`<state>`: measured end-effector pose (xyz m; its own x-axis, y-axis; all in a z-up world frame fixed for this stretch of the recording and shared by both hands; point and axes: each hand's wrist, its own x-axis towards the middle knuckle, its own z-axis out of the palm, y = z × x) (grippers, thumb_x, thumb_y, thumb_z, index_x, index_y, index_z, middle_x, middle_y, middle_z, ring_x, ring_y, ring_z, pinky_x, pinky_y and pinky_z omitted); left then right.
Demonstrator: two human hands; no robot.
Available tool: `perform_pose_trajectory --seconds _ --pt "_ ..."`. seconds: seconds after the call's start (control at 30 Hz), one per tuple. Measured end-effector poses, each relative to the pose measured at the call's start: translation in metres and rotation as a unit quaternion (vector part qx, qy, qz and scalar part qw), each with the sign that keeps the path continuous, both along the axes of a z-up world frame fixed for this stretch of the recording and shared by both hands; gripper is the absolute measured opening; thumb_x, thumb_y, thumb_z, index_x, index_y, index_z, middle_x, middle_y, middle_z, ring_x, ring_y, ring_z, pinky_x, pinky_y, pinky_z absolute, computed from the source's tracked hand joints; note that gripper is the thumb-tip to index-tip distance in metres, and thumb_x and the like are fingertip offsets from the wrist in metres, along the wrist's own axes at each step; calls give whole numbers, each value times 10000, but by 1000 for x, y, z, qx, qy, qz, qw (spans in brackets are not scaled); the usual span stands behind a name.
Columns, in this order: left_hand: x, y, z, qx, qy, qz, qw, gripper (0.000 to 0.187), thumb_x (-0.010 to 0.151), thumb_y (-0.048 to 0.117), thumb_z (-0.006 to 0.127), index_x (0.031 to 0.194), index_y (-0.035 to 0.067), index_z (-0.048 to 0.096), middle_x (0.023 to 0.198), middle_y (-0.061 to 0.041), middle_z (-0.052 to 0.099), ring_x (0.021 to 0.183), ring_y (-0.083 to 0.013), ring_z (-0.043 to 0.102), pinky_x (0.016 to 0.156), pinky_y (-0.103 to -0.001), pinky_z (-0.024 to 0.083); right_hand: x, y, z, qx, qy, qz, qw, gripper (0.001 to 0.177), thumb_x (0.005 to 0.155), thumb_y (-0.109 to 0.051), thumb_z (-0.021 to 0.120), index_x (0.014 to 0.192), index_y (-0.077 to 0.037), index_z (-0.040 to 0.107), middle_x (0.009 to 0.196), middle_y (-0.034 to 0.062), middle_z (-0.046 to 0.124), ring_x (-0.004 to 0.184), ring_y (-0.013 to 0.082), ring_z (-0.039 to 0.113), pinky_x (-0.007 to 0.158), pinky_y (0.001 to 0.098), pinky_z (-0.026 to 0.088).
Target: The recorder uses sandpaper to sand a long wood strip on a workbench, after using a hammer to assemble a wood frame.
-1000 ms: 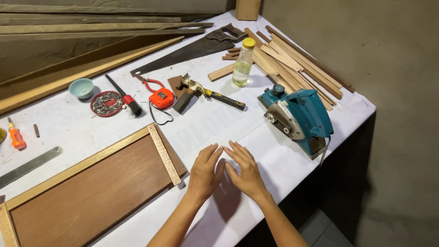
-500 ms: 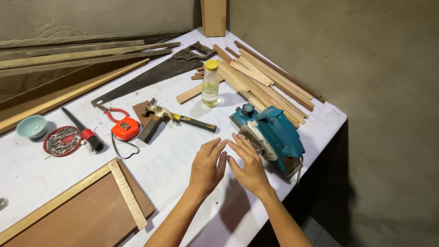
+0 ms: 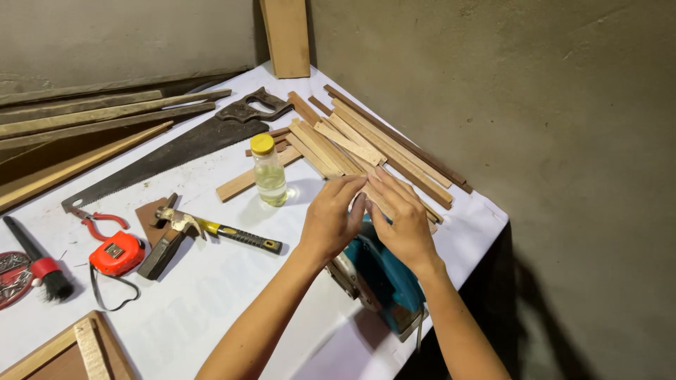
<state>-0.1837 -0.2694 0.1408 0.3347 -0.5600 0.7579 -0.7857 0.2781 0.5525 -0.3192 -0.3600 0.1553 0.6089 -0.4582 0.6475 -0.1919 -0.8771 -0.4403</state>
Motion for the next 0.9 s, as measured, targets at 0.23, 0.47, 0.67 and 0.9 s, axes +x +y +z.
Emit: perform_pose_trajectory --seconds 0.23,0.47,0.67,0.9 --pt "27 -100 -3 73 -2 -55 996 305 892 95 690 1196 67 707 1040 -153 700 974 -375 676 824 -443 558 10 -96 -16 43 -3 -18 999 405 903 -94 734 1296 -13 682 1372 187 656 1303 339 608 1090 408 470" --pt "51 -194 -38 166 -26 -104 980 334 843 70 665 1171 44 717 1026 -184 701 966 -396 677 838 -468 553 20 -171 -54 130 6 -61 990 416 914 -147 711 1312 -30 676 1348 186 671 1265 328 639 1060 402 490" --pt "56 -248 -72 277 -57 -109 953 354 844 83 667 1192 36 707 1078 -200 695 1049 -383 658 908 -444 547 26 -222 -106 158 35 -78 984 428 902 -146 701 1310 -24 664 1340 195 664 1254 342 634 1050 402 490" --pt "62 -290 -137 285 -237 -28 928 418 873 104 629 1274 -13 633 1458 -198 552 1386 -346 460 1112 -443 405 29 -253 -153 96 103 -97 985 360 896 -77 689 1249 -2 696 1286 166 702 1218 343 616 1072 416 464"
